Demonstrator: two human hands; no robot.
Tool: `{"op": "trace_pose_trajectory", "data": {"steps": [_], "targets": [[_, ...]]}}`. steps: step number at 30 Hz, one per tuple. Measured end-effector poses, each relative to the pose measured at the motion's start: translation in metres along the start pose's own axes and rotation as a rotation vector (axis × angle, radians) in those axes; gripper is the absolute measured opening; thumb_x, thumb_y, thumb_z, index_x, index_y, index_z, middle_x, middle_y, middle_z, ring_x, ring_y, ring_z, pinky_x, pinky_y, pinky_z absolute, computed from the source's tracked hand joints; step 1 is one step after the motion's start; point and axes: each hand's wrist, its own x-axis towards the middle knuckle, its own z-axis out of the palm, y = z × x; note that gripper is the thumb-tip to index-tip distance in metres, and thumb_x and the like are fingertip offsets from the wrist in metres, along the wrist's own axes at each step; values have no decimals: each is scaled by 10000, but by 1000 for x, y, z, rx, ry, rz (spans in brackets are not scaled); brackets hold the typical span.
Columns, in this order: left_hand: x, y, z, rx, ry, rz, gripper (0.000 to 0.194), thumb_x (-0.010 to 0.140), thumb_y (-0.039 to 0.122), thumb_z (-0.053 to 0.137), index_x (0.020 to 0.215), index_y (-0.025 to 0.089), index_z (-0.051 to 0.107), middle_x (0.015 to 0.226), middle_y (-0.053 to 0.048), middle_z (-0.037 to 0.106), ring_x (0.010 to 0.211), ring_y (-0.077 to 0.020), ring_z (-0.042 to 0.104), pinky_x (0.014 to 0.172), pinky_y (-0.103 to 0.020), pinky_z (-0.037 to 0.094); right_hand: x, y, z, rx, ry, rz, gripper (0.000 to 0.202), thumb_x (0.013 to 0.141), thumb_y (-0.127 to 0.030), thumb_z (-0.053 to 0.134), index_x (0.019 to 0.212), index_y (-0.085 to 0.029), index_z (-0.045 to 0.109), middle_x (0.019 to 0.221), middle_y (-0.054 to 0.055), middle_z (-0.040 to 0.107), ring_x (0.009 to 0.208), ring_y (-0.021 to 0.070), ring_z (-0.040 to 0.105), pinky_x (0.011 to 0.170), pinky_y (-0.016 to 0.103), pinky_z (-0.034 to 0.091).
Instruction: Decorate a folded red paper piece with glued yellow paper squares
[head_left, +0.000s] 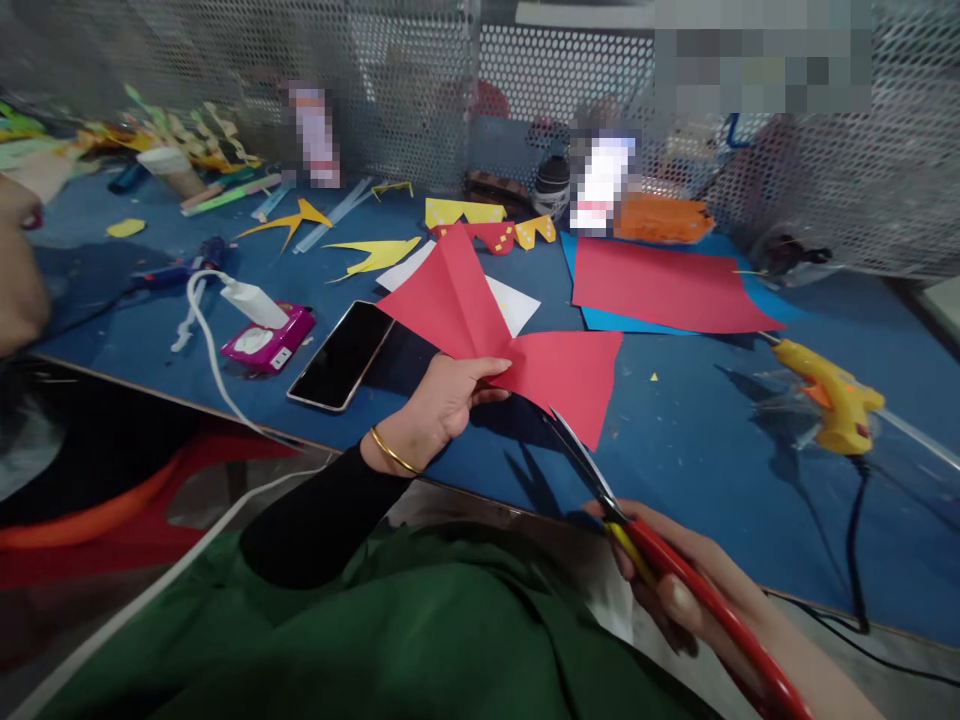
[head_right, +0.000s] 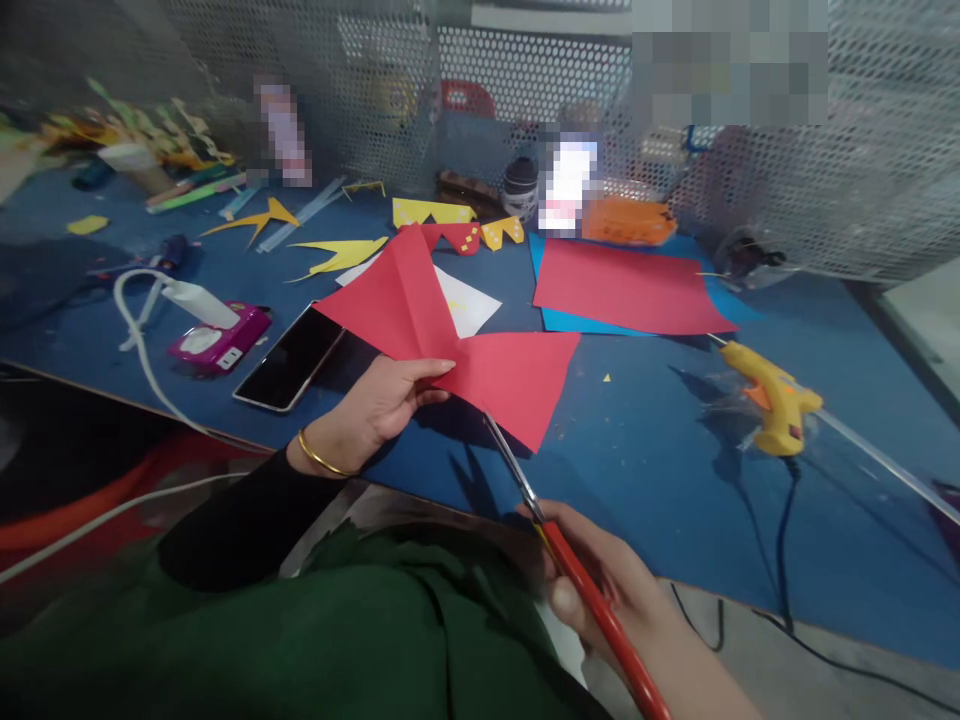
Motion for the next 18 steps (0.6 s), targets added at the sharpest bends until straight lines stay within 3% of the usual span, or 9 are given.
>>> {"op": "trace_pose_trajectory", "data": {"steps": [3,8,15,18], "targets": [[-1,-1,-1,-11,3,-28,154,731,-17,733,726,131,690,751,-28,708,616,-133,655,507,-250,536,-2,-1,3,-79,61,1,707,838,-727,598,1366,-257,580,899,47,598,589,116,463,506,261,436],[0,-2,-2,-51,2,-62,121,724,-5,754,749,104,708,785,-44,710,645,-136,656,526,-252,537,-2,-4,5,-65,74,27,732,828,-735,607,1377,-253,576,916,41,592,585,110,456,507,268,429],[0,-3,-3,-58,-22,-80,130,716,-12,766,751,105,720,753,-42,711,633,-136,657,518,-253,535,14,-2,-4,-94,7,-140,624,887,-655,596,1353,-240,572,835,12,529,557,94,399,454,228,391],[-1,-4,-3,-49,-30,-76,143,708,-9,773,758,116,726,760,-37,722,628,-139,667,486,-242,512,21,-5,-3,-137,32,-142,514,906,-599,614,1271,-237,607,750,-22,490,546,88,375,453,212,361]]}}
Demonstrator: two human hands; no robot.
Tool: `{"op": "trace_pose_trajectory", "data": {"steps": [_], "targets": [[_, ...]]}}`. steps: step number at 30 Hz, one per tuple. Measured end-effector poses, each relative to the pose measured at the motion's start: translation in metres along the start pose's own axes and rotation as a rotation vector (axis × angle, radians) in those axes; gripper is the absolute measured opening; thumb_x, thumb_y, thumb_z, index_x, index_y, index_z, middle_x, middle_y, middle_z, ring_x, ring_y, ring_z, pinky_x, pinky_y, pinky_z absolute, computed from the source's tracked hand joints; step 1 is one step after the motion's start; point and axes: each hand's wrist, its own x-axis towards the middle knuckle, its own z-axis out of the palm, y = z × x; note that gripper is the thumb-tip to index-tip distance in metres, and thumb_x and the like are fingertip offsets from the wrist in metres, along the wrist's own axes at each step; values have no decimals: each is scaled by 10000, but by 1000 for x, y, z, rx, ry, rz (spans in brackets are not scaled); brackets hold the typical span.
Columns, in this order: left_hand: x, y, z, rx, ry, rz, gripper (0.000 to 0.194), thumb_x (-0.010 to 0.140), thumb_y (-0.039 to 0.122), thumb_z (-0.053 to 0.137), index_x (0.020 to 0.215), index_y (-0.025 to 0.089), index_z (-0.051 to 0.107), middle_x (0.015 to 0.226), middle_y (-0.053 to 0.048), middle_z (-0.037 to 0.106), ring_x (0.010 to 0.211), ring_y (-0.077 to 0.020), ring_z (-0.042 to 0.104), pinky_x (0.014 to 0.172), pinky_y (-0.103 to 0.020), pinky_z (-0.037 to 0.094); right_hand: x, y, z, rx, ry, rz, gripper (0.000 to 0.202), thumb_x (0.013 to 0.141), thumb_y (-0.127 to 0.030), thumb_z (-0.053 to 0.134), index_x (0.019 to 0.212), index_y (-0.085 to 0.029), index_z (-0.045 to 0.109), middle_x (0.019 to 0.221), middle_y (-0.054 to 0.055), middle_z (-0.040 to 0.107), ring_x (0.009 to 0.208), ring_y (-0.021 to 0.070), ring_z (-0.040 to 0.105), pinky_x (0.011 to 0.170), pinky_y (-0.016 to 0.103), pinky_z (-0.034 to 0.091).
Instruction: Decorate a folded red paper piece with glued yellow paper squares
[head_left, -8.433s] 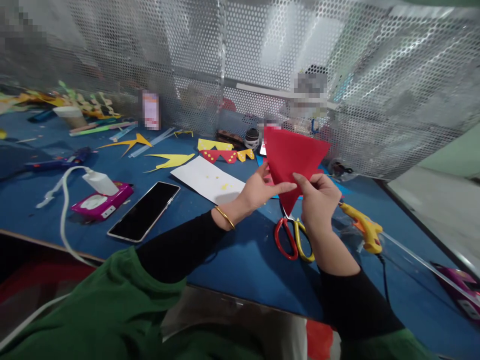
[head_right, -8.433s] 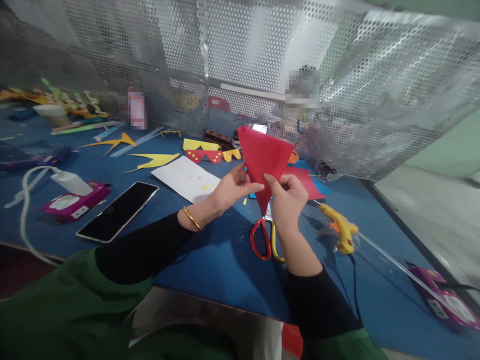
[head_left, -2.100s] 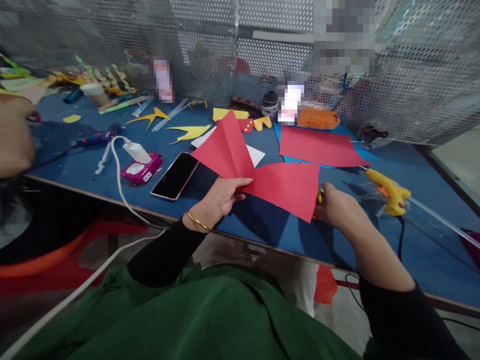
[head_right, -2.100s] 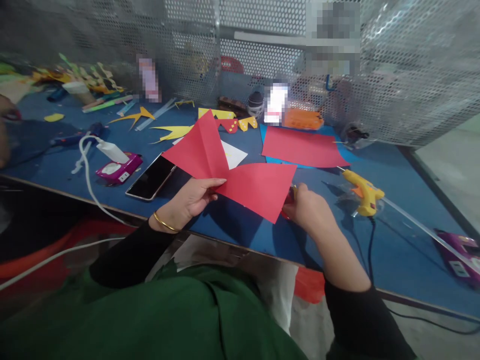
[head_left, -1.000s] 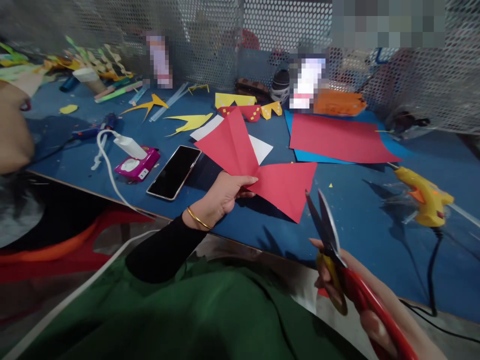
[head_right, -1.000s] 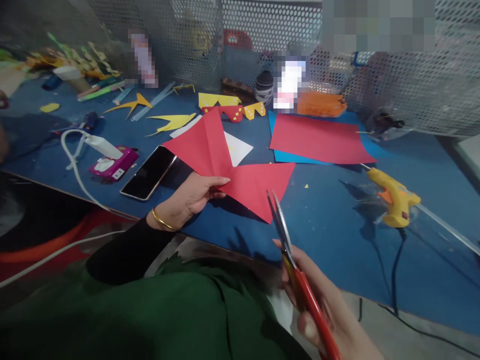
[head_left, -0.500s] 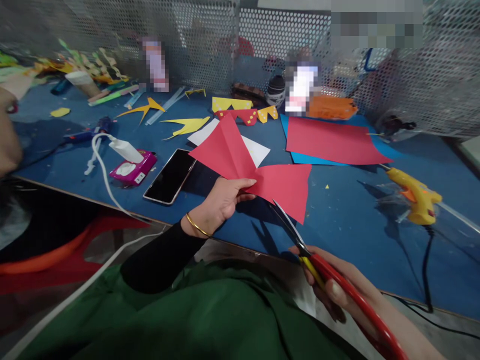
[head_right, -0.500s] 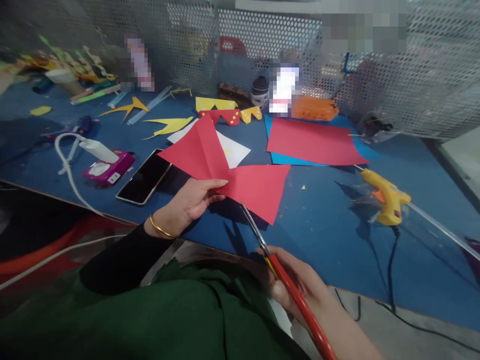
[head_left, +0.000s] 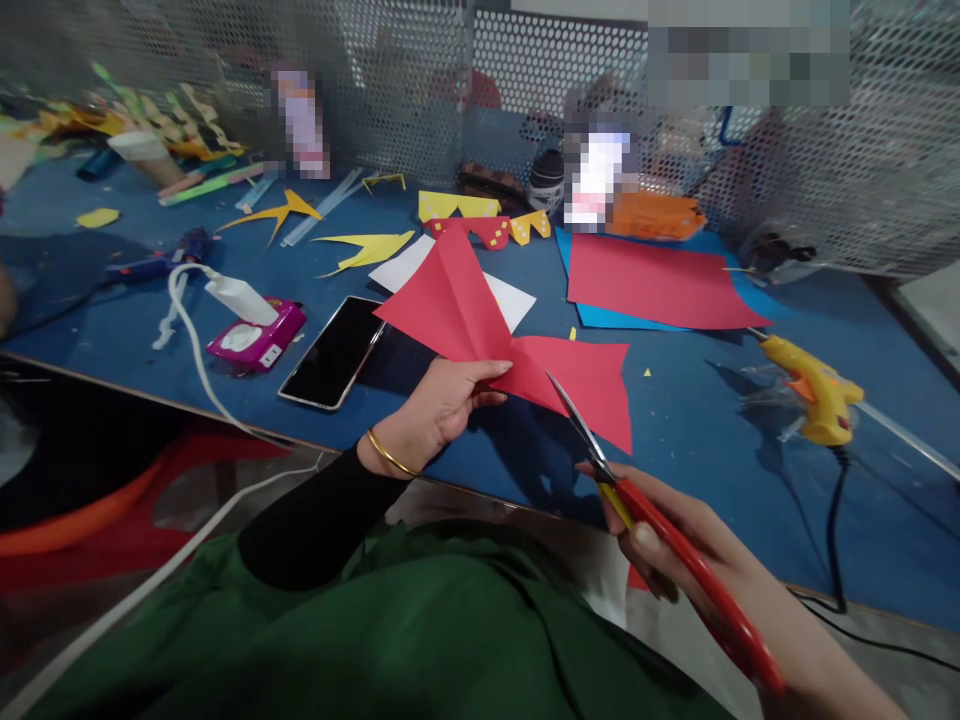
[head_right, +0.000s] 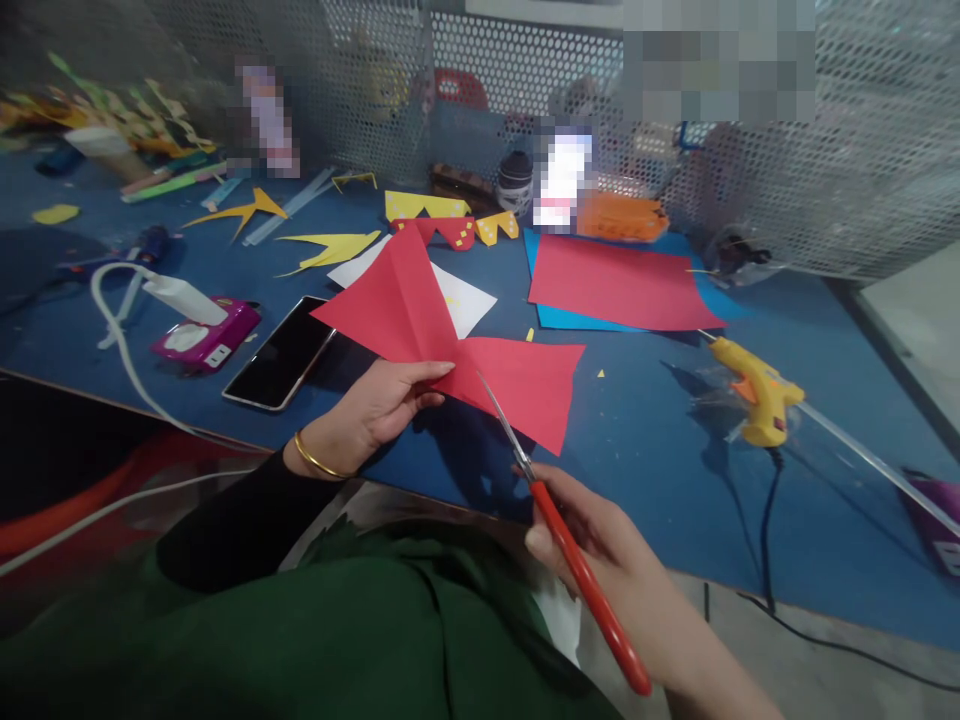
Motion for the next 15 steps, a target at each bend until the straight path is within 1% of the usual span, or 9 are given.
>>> {"op": "trace_pose_trajectory", "data": {"steps": [4,8,9,11,13,15], "targets": [[1,-2,-1,10,-5,20,151,687,16,795,761,130,729,762,-28,726,626,-134,667,472,-232,490,5,-5,5,-29,55,21,444,884,-590,654,1128,-219,646,655,-50,440,516,81,329,428,209,302],[1,-3,-2,31,-29,23,190,615,17,827,748,116,734,764,-40,734,641,-146,680,486,-238,501,6,-6,6,-28,66,37,480,878,-603,650,1162,-217,647,613,-63,426,485,80,319,412,211,295],[1,-4,-2,39,-42,25,199,598,19,833,743,114,735,759,-40,734,637,-146,680,493,-240,508,6,-7,6,-32,75,34,494,873,-606,653,1176,-215,652,615,-59,436,489,84,335,413,211,303],[0,-5,-3,50,-78,33,224,565,33,848,742,117,738,758,-35,738,636,-144,681,510,-242,523,5,-11,6,-45,85,28,515,861,-605,660,1197,-215,670,659,-31,506,536,103,424,434,210,349],[-1,-5,-4,57,-122,43,268,533,59,873,757,127,741,766,-26,740,647,-140,682,527,-236,530,5,-17,7,-50,74,32,520,846,-594,677,1218,-230,686,767,10,610,642,135,537,483,214,419],[-1,-6,-5,67,-156,53,317,508,90,898,779,140,742,779,-19,743,664,-139,685,538,-232,534,4,-23,8,-52,64,39,503,833,-572,698,1227,-260,697,882,28,673,749,159,601,539,215,469]]}}
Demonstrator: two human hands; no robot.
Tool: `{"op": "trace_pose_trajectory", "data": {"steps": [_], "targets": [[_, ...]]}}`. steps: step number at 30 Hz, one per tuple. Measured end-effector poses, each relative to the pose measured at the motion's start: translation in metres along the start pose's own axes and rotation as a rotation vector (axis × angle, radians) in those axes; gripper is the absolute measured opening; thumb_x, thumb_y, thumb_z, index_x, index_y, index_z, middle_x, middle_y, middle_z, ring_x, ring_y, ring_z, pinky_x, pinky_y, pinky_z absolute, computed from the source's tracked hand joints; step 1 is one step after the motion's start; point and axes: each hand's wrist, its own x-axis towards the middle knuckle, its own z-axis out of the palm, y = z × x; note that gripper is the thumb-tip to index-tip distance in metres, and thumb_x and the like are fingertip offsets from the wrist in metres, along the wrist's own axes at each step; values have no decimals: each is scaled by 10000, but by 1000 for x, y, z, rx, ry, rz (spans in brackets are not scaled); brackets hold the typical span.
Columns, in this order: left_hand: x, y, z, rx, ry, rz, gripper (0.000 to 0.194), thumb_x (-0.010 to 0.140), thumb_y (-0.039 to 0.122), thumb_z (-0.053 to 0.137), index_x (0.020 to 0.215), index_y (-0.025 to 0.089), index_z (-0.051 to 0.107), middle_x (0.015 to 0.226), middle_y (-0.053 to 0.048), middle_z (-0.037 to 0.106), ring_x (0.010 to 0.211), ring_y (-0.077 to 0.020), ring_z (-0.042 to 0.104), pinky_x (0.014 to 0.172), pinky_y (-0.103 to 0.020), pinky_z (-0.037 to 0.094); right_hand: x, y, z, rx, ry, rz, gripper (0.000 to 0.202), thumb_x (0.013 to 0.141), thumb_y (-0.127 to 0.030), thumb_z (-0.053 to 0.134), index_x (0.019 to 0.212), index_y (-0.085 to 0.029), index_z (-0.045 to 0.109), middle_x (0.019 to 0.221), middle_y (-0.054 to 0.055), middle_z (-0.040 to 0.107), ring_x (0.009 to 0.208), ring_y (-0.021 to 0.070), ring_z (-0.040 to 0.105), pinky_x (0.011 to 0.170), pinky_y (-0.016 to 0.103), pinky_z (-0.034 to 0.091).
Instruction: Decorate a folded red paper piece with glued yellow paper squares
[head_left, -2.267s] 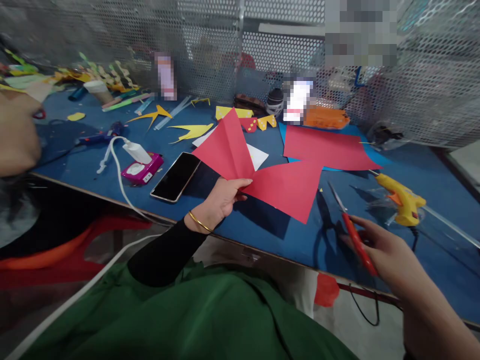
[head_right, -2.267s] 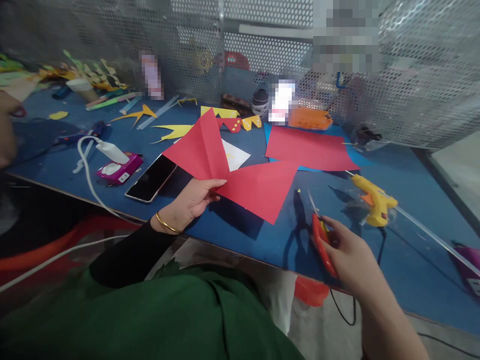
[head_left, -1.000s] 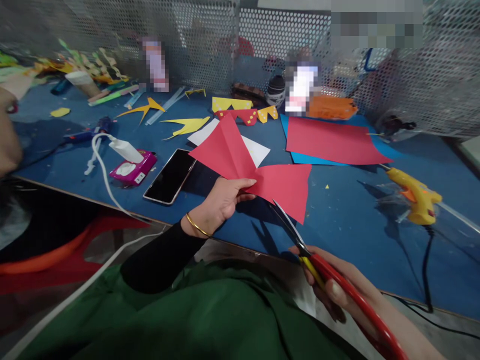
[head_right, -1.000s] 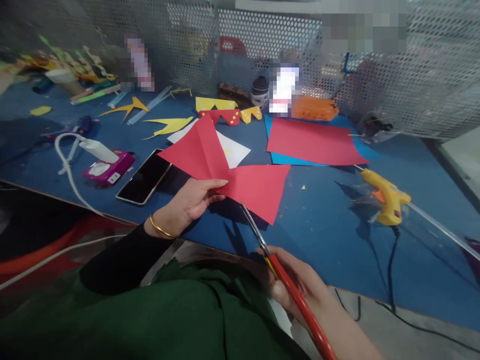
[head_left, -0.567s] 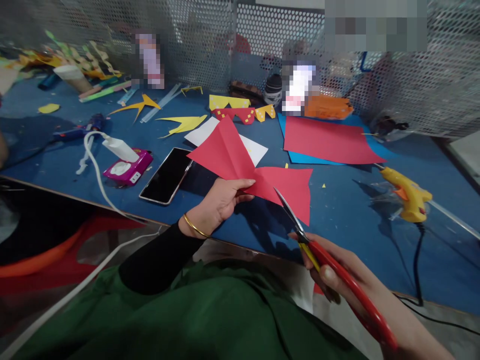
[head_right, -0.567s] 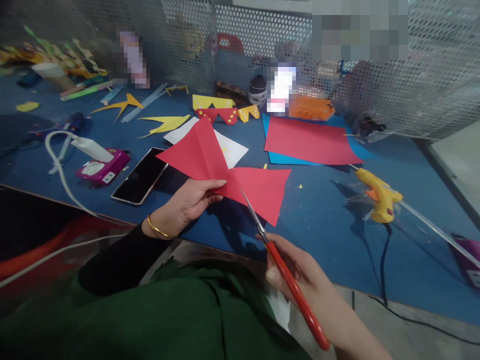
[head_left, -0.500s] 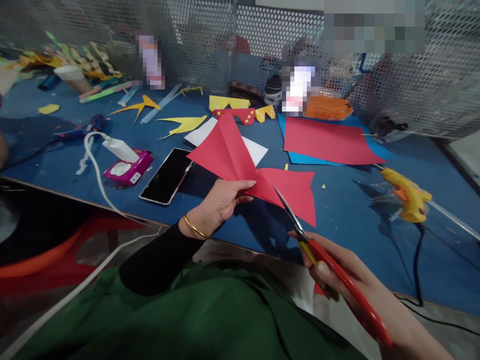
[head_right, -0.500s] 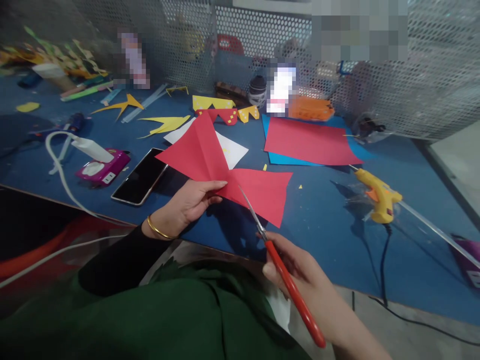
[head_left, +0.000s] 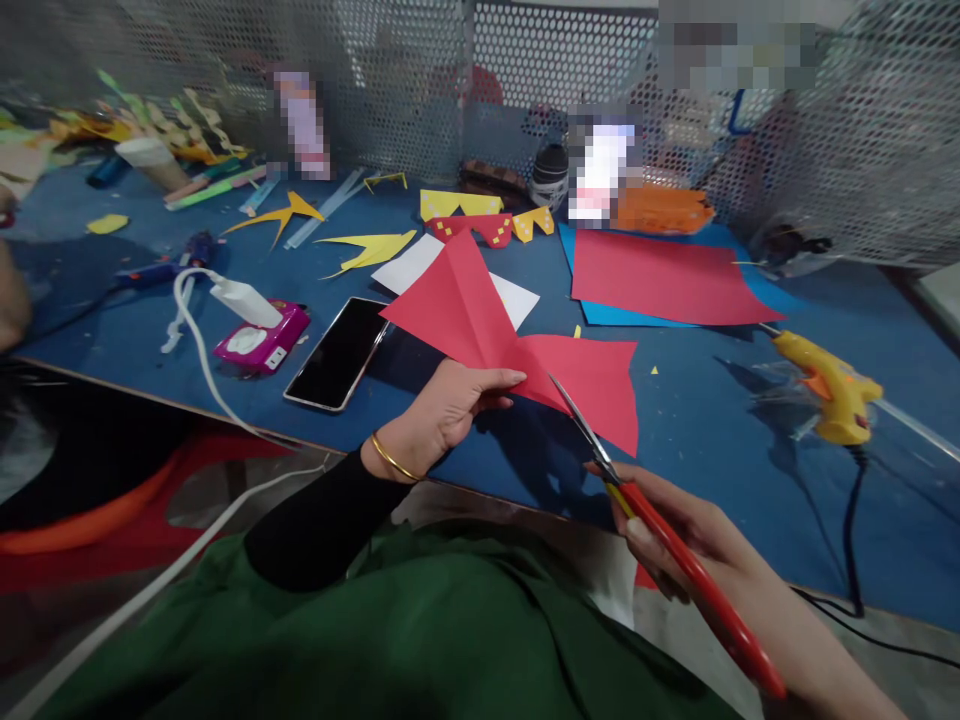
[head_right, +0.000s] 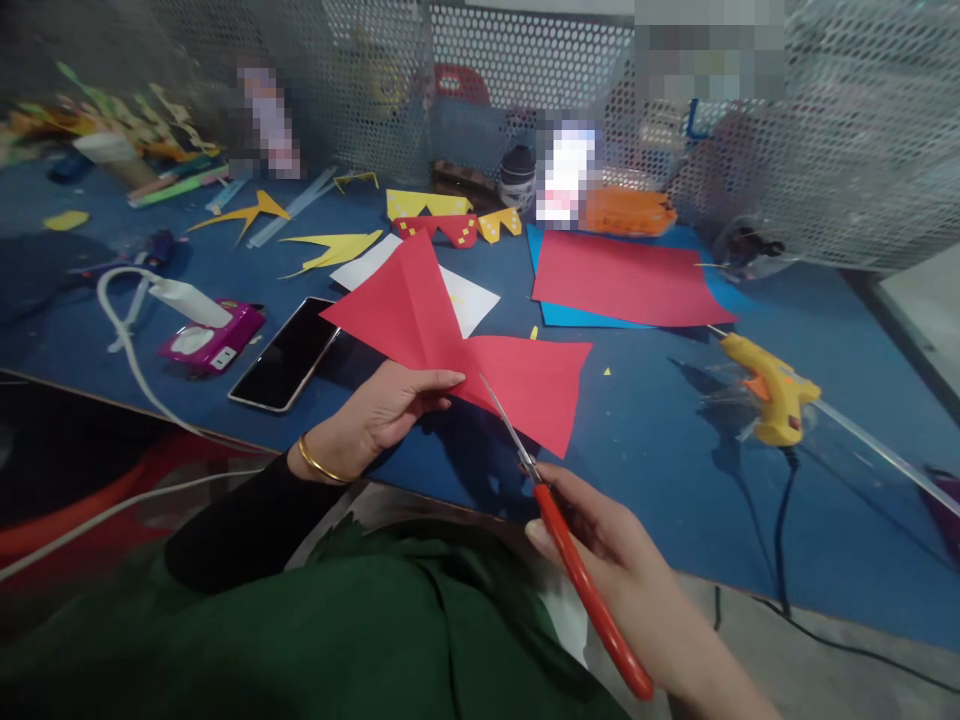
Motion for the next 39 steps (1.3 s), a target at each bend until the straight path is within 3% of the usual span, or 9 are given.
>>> {"op": "trace_pose_trajectory", "data": {"steps": [5,10,19,26,33,39], "targets": [[1,1,0,29,-2,1,340,504,98,904,794,163,739,810,-15,755,649,-132,673,508,-222,508,-3,-4,2,15,7,2,448,843,-554,702,1201,-285,712,863,9,669,816,161,619,693,230,536],[2,2,3,22,29,-32,240,539,41,856,718,134,727,738,-13,727,596,-107,637,461,-198,459,-7,5,-3,-7,7,-5,548,836,-619,676,1250,-260,666,759,-2,583,640,135,503,557,234,469],[0,2,4,5,6,29,285,554,15,848,757,167,717,748,21,712,627,-109,641,477,-222,436,-4,-4,-4,-68,-52,-22,578,801,-687,664,1175,-245,659,784,1,533,663,143,474,572,259,454],[1,1,2,51,18,21,195,581,52,843,695,156,725,751,-1,715,628,-110,629,479,-214,431,-3,-3,2,2,-12,12,531,841,-610,677,1229,-248,663,765,-20,495,645,122,444,561,232,440],[0,3,3,46,11,12,254,552,48,853,740,158,724,768,-1,723,609,-112,634,468,-216,436,-3,-4,5,-37,35,4,530,834,-587,688,1227,-233,711,917,44,673,798,179,594,697,274,545],[-1,4,4,56,16,-4,214,568,23,837,686,156,717,709,8,707,569,-101,608,466,-222,427,-5,-2,5,-83,33,3,493,876,-562,654,1253,-249,712,871,26,675,762,172,580,668,270,538]]}}
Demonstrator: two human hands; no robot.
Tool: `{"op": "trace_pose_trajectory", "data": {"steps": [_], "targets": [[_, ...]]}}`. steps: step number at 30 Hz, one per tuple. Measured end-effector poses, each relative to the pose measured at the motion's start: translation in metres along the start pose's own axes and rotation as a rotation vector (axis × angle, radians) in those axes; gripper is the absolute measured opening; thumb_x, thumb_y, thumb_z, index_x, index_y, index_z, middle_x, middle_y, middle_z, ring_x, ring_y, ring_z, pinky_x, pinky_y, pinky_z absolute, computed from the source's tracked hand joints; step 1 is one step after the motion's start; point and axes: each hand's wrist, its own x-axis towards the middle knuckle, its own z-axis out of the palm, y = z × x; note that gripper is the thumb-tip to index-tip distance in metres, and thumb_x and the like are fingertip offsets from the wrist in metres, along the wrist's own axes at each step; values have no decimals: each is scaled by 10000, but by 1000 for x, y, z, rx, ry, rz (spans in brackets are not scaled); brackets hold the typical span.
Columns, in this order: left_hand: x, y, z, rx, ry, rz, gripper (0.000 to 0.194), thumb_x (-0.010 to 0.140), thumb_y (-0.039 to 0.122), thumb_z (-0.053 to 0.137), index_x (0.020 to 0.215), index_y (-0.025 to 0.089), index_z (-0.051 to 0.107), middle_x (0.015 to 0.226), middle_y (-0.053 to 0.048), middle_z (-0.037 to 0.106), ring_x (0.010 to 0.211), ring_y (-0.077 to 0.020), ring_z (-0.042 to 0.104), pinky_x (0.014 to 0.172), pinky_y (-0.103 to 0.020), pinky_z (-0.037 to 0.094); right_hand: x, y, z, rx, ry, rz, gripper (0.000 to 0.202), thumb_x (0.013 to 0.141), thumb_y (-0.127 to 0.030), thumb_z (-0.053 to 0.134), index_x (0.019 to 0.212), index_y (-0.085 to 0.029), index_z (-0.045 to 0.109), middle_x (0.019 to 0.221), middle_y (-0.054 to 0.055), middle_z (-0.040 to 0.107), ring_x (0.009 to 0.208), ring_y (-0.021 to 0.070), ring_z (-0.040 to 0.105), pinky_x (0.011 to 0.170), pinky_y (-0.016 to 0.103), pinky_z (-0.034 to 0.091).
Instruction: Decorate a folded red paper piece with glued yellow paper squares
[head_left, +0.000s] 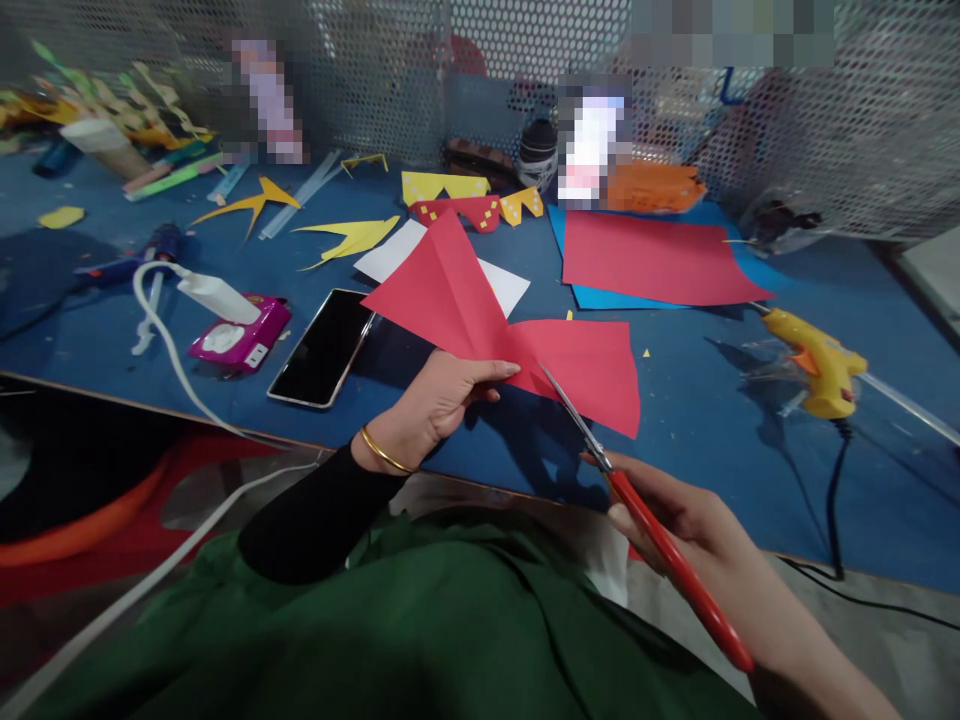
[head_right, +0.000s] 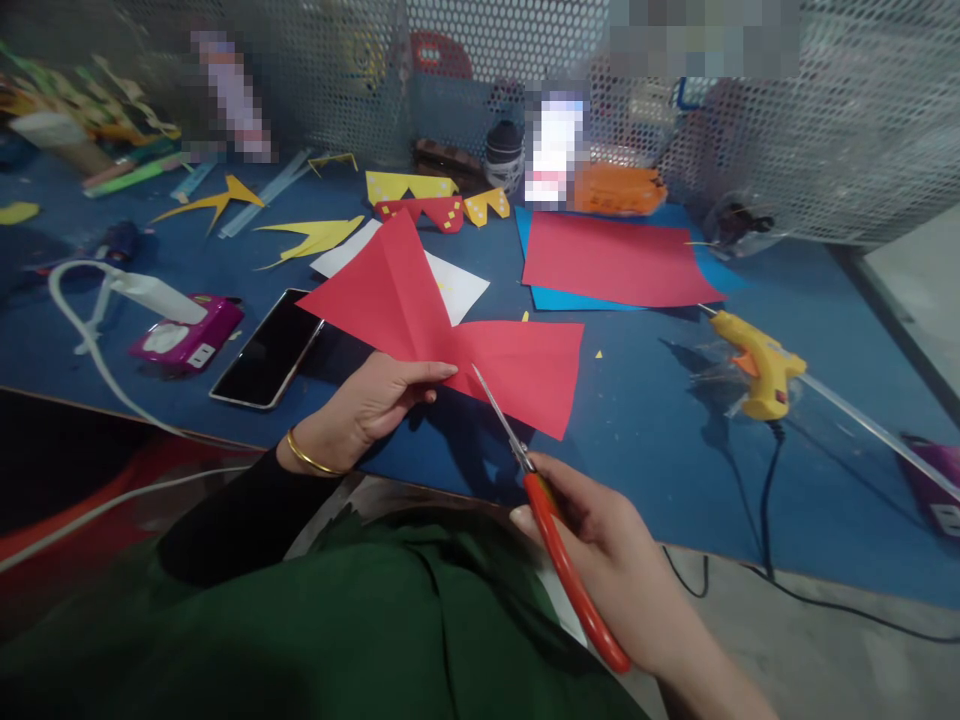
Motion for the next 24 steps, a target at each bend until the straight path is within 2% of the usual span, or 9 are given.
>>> {"op": "trace_pose_trajectory", "data": {"steps": [3,6,12,15,18,21,24], "targets": [[1,-1,0,12,18,-8,203,577,16,833,657,153,707,685,2,699,580,-111,614,480,-231,437,0,3,0,-34,5,-26,486,886,-548,649,1262,-247,714,845,23,686,729,175,593,652,285,547],[1,-1,-1,17,11,-4,205,576,35,846,669,157,711,729,-13,720,637,-129,643,496,-236,451,2,8,-1,-63,0,-70,469,887,-522,660,1263,-249,719,875,38,716,819,217,648,700,308,568],[2,-2,-2,-12,-13,22,281,567,77,869,794,173,733,782,-2,731,631,-125,642,470,-226,442,2,14,-2,-85,3,-87,444,881,-515,669,1239,-259,728,875,34,724,878,244,672,736,327,573],[2,-3,-2,-24,-12,27,351,565,83,869,881,168,743,795,2,727,610,-121,635,457,-223,439,1,12,1,-80,17,-62,487,892,-547,642,1261,-238,711,851,34,690,821,221,643,726,327,564],[2,-3,-1,-20,-4,29,367,571,75,857,910,163,744,791,-9,731,613,-123,634,461,-222,440,-1,11,4,-51,11,-54,549,891,-593,617,1284,-216,681,776,18,616,708,179,570,639,295,525],[2,-3,-2,-17,-16,16,315,572,78,855,855,164,744,787,-14,738,615,-124,636,465,-225,434,-2,13,4,-23,-17,-77,596,868,-620,632,1310,-221,642,749,-3,537,650,145,470,562,255,446],[1,-3,-2,-6,-33,-15,223,579,93,858,752,156,733,760,-23,740,613,-122,635,477,-225,442,-3,15,3,-3,-60,-75,610,868,-634,626,1339,-247,604,780,-8,511,655,138,435,538,240,395]]}}
